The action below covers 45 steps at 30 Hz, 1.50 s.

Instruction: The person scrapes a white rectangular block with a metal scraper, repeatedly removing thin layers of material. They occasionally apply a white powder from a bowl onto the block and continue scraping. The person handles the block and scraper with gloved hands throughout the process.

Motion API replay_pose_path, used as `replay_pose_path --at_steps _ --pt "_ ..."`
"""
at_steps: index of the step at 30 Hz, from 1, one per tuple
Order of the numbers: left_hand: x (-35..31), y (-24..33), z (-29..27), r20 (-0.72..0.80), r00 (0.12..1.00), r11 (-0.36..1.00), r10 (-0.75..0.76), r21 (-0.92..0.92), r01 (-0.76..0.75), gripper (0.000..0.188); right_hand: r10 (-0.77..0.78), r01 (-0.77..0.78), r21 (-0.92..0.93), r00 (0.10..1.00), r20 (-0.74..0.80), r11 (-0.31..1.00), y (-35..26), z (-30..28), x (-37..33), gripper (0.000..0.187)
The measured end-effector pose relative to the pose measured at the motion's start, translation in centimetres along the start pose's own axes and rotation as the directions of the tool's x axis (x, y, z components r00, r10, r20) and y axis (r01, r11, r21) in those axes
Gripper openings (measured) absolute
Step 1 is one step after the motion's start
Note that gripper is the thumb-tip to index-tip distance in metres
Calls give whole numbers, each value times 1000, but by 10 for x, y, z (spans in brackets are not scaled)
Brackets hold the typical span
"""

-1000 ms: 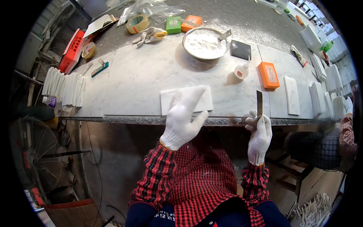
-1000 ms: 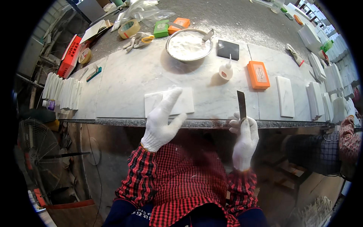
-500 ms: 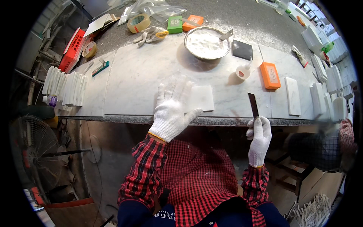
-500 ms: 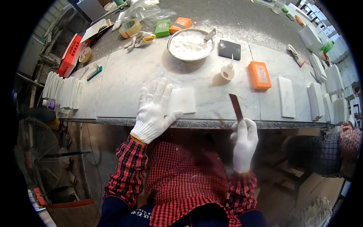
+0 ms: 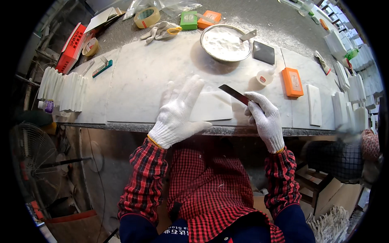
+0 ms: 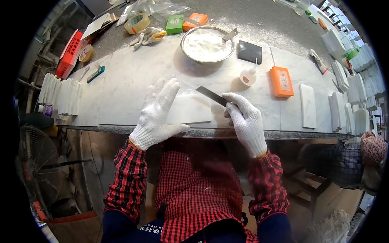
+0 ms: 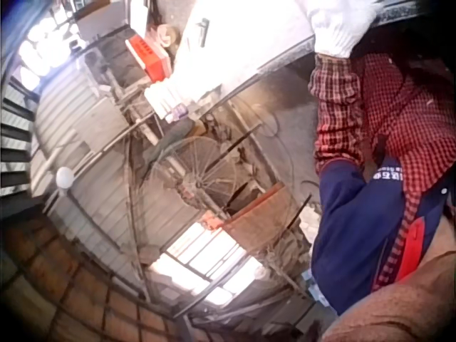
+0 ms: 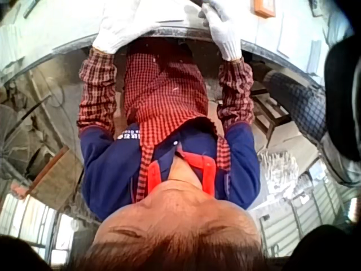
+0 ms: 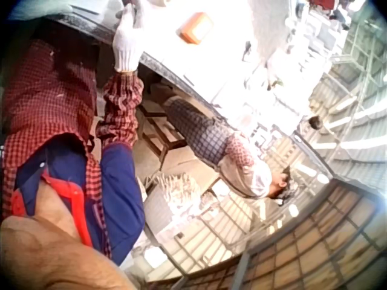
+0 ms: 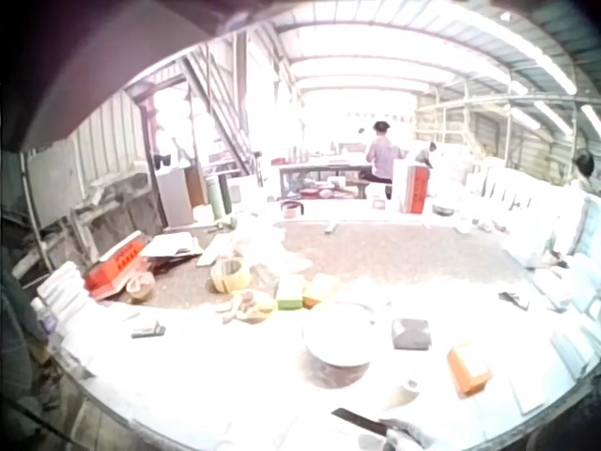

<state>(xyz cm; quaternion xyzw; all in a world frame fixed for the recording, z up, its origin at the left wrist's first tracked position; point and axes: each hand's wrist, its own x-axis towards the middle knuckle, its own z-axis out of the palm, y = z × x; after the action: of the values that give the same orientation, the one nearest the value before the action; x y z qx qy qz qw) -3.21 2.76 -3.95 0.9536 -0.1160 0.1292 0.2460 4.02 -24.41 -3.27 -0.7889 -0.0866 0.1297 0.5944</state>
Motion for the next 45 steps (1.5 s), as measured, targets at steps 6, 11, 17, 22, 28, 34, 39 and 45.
replay_pose_path --at_steps 6,11,17,22,28,34,39,45 --pt "16 8 12 2 997 992 79 -101 -78 97 -5 21 -117 991 135 993 -7 1 15 24" --pt "21 10 9 152 988 990 -32 -134 53 94 -198 231 -296 971 136 927 -1 5 32 19" --pt "19 5 16 61 998 991 27 -133 -19 94 -250 309 -381 948 198 871 2 5 54 19" --pt "17 2 19 93 996 994 -18 -102 27 93 -322 377 -375 925 200 847 4 8 55 18" --pt "18 3 17 117 993 995 -2 -99 14 90 -479 491 -458 864 153 741 11 17 35 20" --pt "18 -1 19 69 995 988 69 -142 -58 83 -538 515 -507 835 115 691 13 25 25 21" --pt "21 -2 18 69 994 980 89 -187 -75 77 -518 480 -516 852 80 710 13 33 15 22" --pt "22 -2 22 49 993 978 108 -184 -97 67 -395 342 -521 918 9 782 12 44 -6 25"
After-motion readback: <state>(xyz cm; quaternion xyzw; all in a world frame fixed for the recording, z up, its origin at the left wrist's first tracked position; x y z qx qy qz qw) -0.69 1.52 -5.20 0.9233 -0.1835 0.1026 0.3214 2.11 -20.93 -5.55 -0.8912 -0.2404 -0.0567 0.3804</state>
